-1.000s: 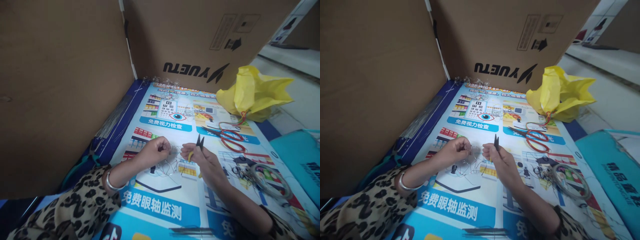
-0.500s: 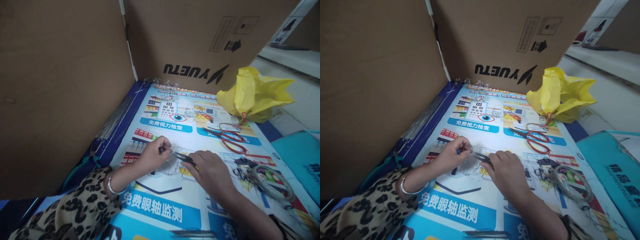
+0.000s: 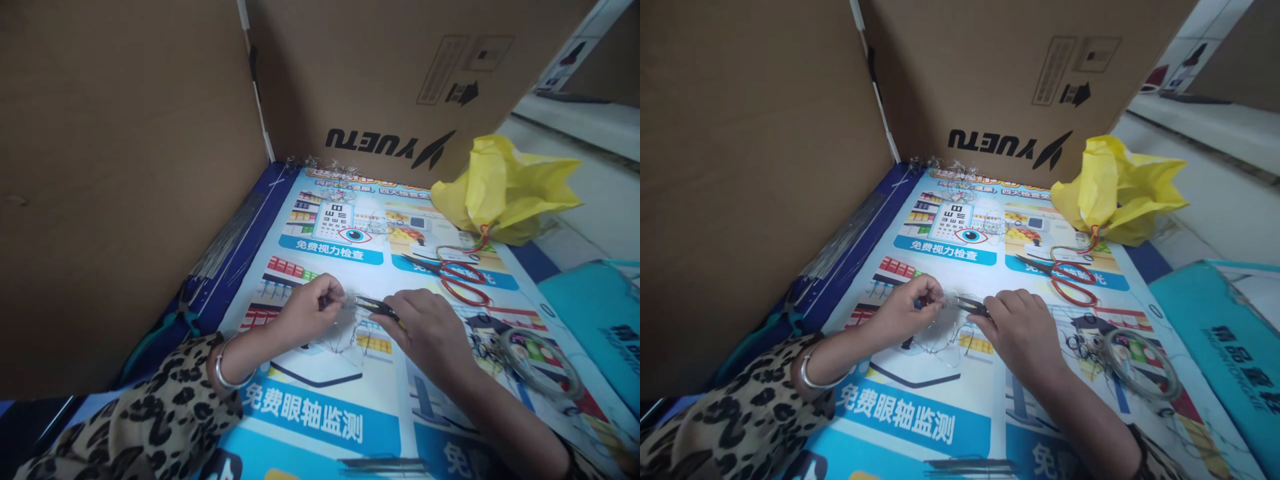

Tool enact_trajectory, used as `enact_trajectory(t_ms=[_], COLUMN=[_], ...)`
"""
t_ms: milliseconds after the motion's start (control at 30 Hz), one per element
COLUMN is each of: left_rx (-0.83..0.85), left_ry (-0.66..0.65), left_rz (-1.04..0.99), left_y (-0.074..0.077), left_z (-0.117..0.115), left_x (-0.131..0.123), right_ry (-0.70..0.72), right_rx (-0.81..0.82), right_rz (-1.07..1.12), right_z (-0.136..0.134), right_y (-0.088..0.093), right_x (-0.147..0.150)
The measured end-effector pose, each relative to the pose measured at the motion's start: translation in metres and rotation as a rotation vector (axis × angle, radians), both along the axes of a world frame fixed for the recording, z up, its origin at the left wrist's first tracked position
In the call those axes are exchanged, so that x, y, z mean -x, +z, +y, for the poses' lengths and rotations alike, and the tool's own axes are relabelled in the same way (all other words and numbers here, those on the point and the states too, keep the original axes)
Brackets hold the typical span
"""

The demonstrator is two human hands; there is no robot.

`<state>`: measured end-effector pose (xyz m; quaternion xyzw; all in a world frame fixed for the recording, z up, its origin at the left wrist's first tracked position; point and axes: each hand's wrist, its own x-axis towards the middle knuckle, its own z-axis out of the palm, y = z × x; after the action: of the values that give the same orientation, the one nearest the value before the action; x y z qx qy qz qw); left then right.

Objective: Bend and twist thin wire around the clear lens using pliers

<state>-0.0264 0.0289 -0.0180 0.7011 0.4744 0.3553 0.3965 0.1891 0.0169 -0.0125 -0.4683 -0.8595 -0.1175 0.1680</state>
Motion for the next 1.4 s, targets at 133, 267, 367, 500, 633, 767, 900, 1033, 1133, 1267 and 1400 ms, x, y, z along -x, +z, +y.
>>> enact_trajectory(t_ms=[133, 267, 367, 500, 633, 767, 900, 1033, 1133, 1267, 1400], left_rx=[0.006, 0.026, 0.055, 0.056, 0.054, 0.045, 0.035, 0.036, 0.03, 0.023, 0.031], left_ry=[-0.018, -0.027, -0.022, -0.006, -0.008, 0.008, 0.037, 0.066, 0.081, 0.099, 0.096], left_rz=[-0.005, -0.02, -0.036, -0.062, -0.073, -0.078, -0.074, -0.071, -0.076, -0.08, -0.113], left_y=[0.0, 0.001, 0.002, 0.0, 0.0, 0.0, 0.001, 0.003, 0.004, 0.002, -0.001], left_z=[0.0, -0.001, -0.002, -0.003, -0.003, -0.003, -0.004, -0.004, -0.004, -0.003, -0.002], left_x=[0.0, -0.001, -0.002, -0.003, -0.004, -0.005, -0.005, -0.006, -0.006, -0.006, -0.006], right_ry=[0.059, 0.059, 0.032, 0.009, 0.006, -0.002, -0.004, -0.005, -0.004, 0.013, 0.033], right_rx=[-0.001, -0.036, -0.059, -0.08, -0.102, -0.119, -0.115, -0.112, -0.109, -0.091, -0.072], right_rz=[-0.028, -0.094, -0.133, -0.162, -0.172, -0.17, -0.176, -0.177, -0.178, -0.189, -0.18], right_z=[-0.002, -0.003, -0.004, -0.007, -0.008, -0.009, -0.01, -0.009, -0.007, -0.003, 0.002], right_y=[0.001, 0.002, 0.002, 0.003, 0.003, 0.003, 0.005, 0.006, 0.005, 0.004, 0.001], right_x=[0.002, 0.005, 0.007, 0.009, 0.01, 0.011, 0.012, 0.013, 0.014, 0.014, 0.013])
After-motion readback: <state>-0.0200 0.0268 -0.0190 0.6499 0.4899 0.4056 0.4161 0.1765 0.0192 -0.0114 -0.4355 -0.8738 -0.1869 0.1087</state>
